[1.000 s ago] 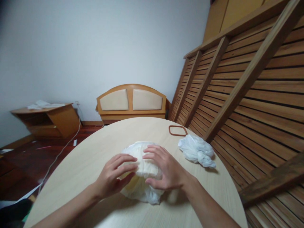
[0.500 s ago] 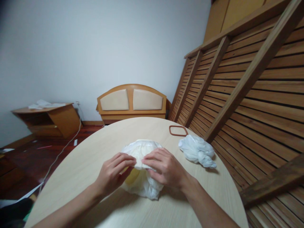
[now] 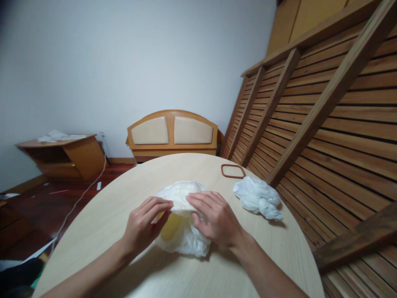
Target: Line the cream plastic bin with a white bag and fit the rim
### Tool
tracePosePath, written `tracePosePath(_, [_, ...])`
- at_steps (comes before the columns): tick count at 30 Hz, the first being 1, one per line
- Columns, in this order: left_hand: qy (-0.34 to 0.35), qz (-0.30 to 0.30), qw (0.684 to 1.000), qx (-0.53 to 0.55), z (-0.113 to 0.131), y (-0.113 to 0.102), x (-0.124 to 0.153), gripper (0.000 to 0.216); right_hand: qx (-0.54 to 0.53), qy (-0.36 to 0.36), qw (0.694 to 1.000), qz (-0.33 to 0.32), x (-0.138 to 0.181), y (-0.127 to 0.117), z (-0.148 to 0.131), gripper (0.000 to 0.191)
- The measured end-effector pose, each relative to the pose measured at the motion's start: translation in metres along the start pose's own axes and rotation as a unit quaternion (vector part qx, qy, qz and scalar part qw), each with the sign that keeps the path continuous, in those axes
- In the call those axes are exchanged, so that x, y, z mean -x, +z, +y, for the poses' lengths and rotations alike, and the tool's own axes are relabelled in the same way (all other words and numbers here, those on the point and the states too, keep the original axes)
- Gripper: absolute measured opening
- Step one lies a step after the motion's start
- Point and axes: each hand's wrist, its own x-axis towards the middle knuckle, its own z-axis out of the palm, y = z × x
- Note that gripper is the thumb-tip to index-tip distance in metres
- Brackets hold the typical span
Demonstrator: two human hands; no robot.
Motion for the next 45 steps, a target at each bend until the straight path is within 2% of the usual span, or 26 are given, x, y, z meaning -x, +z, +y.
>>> tracePosePath(3, [0.003,-0.001,1.000,-0.002,-0.001,0.001,0.000,0.015,-0.013,0.007,1.000,-0.007,0.001,0.003,-0.002,0.031])
tracePosePath(8, [-0.016,-0.014,1.000,-0.014,0.005,-0.001,-0.003,0.019,-0.018,0.024,0.999,-0.019,0.003,0.003,0.001,0.034])
tracePosePath(12, [-0.031,-0.043,0.998,-0.022,0.012,-0.008,-0.015,0.037,-0.005,0.053,0.998,-0.023,-0.005,0.000,0.000,0.035])
tracePosePath(15, [-0.043,-0.064,0.997,-0.028,0.010,-0.008,-0.028,0.032,-0.001,0.080,0.996,-0.043,-0.018,-0.002,-0.001,0.034])
tracePosePath(18, [-0.090,-0.114,0.988,-0.046,0.002,-0.004,-0.047,0.021,-0.004,0.129,0.988,-0.083,-0.038,-0.007,0.002,0.033])
tracePosePath(21, [-0.164,-0.185,0.965,-0.085,-0.009,-0.003,-0.067,0.012,-0.019,0.178,0.972,-0.149,-0.060,-0.016,0.010,0.032])
tracePosePath(24, [-0.218,-0.236,0.941,-0.103,-0.016,-0.004,-0.084,0.008,-0.036,0.184,0.962,-0.200,-0.078,-0.026,0.020,0.030])
tracePosePath(28, [-0.241,-0.268,0.925,-0.120,-0.016,-0.006,-0.093,0.012,-0.054,0.184,0.954,-0.229,-0.087,-0.031,0.029,0.030])
tracePosePath(33, [-0.200,-0.239,0.944,-0.105,-0.011,-0.004,-0.090,0.025,-0.046,0.183,0.955,-0.228,-0.088,-0.029,0.029,0.033])
tracePosePath(35, [-0.193,-0.227,0.949,-0.099,-0.012,-0.002,-0.089,0.018,-0.044,0.174,0.957,-0.226,-0.088,-0.027,0.028,0.033])
tracePosePath(37, [-0.200,-0.218,0.950,-0.097,-0.015,0.000,-0.088,0.012,-0.040,0.168,0.960,-0.222,-0.088,-0.023,0.028,0.034])
tracePosePath(40, [-0.211,-0.201,0.951,-0.098,-0.020,0.001,-0.088,0.012,-0.008,0.180,0.967,-0.180,-0.087,-0.015,0.029,0.035])
tracePosePath(43, [-0.223,-0.191,0.950,-0.109,-0.024,0.000,-0.088,0.012,0.020,0.187,0.972,-0.142,-0.084,-0.009,0.031,0.046])
tracePosePath(45, [-0.231,-0.187,0.948,-0.116,-0.025,-0.001,-0.089,0.012,0.027,0.197,0.970,-0.143,-0.083,-0.007,0.032,0.040])
